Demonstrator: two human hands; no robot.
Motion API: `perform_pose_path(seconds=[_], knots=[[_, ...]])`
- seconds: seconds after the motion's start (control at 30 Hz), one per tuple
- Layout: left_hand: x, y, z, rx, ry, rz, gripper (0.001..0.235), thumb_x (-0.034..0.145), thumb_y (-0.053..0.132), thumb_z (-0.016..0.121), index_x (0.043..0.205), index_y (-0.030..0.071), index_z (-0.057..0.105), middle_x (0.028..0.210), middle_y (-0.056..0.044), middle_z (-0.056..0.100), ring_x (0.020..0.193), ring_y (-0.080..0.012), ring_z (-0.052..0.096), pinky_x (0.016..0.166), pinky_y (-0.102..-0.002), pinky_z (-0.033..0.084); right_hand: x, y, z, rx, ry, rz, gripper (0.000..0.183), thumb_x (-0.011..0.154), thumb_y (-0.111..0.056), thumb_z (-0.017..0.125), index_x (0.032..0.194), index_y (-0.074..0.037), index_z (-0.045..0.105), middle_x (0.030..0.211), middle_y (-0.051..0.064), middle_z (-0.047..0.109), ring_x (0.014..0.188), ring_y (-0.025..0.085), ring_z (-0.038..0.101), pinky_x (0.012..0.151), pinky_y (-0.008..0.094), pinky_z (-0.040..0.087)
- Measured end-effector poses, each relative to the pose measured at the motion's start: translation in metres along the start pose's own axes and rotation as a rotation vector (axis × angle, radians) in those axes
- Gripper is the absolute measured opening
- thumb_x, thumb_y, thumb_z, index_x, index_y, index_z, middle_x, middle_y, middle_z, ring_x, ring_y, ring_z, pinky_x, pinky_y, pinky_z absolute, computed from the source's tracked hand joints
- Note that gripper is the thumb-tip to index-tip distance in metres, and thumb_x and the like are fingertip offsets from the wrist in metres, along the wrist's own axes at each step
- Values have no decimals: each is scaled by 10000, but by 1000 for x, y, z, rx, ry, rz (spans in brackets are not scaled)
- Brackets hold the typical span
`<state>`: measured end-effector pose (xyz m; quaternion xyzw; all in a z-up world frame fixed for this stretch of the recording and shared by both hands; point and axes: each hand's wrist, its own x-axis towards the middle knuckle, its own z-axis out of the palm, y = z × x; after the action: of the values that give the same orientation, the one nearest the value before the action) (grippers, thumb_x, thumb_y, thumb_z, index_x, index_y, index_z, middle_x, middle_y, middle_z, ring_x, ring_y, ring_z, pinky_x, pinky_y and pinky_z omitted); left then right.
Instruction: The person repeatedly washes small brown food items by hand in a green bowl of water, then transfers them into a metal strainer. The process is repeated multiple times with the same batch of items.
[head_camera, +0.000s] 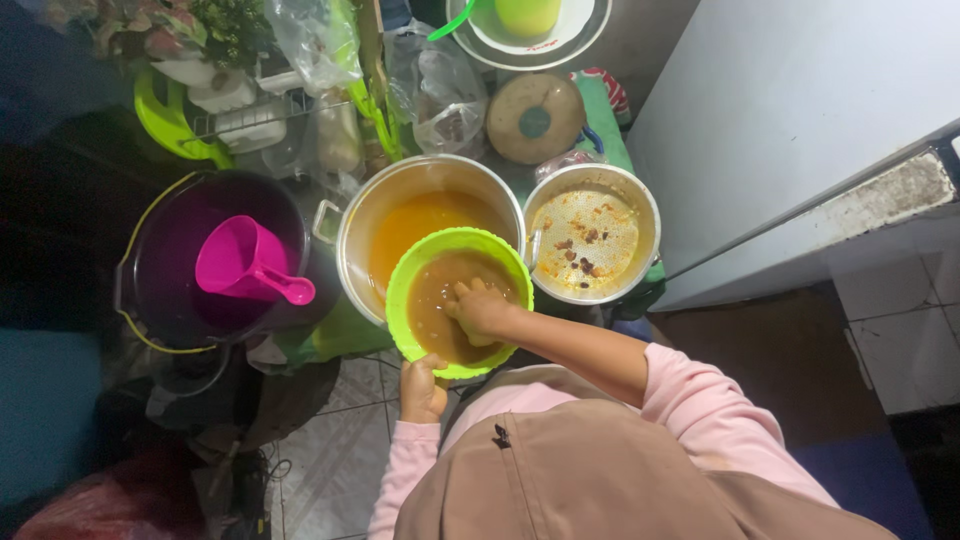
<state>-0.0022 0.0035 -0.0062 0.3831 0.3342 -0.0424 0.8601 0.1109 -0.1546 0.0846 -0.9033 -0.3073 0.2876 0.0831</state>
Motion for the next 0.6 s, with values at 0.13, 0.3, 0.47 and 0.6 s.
perform_pose_path(seconds=[0.13,0.3,0.47,0.6], knots=[[1,-1,-1,15,-11,12,562,673,-146,502,1206,5,595,1063,-120,658,899,-299,681,742,-435,594,12,4,22,40,-117,-37,573,776,-50,659,1338,-161,658,1336,205,585,1209,428,584,979,461,514],[0,0,0,11,-27,14,558,679,-151,507,1213,-11,585,1076,-126,654,916,-301,683,750,-424,601,19,7,31,175,-161,-104,415,881,-112,601,1285,-159,680,1110,218,713,1030,425,678,829,471,563],[-4,4,2,37,-77,31,632,691,-146,508,1288,59,540,1142,-94,631,943,-269,672,766,-398,591,19,19,21,628,-174,-28,337,827,-67,676,1151,-136,743,994,106,757,892,280,733,748,388,575],[-6,6,3,49,-114,28,630,712,-145,509,1313,43,540,1141,-112,613,948,-275,663,780,-404,600,32,26,26,1196,-86,-18,216,892,-47,691,1089,-29,776,926,70,763,814,171,699,707,329,575]])
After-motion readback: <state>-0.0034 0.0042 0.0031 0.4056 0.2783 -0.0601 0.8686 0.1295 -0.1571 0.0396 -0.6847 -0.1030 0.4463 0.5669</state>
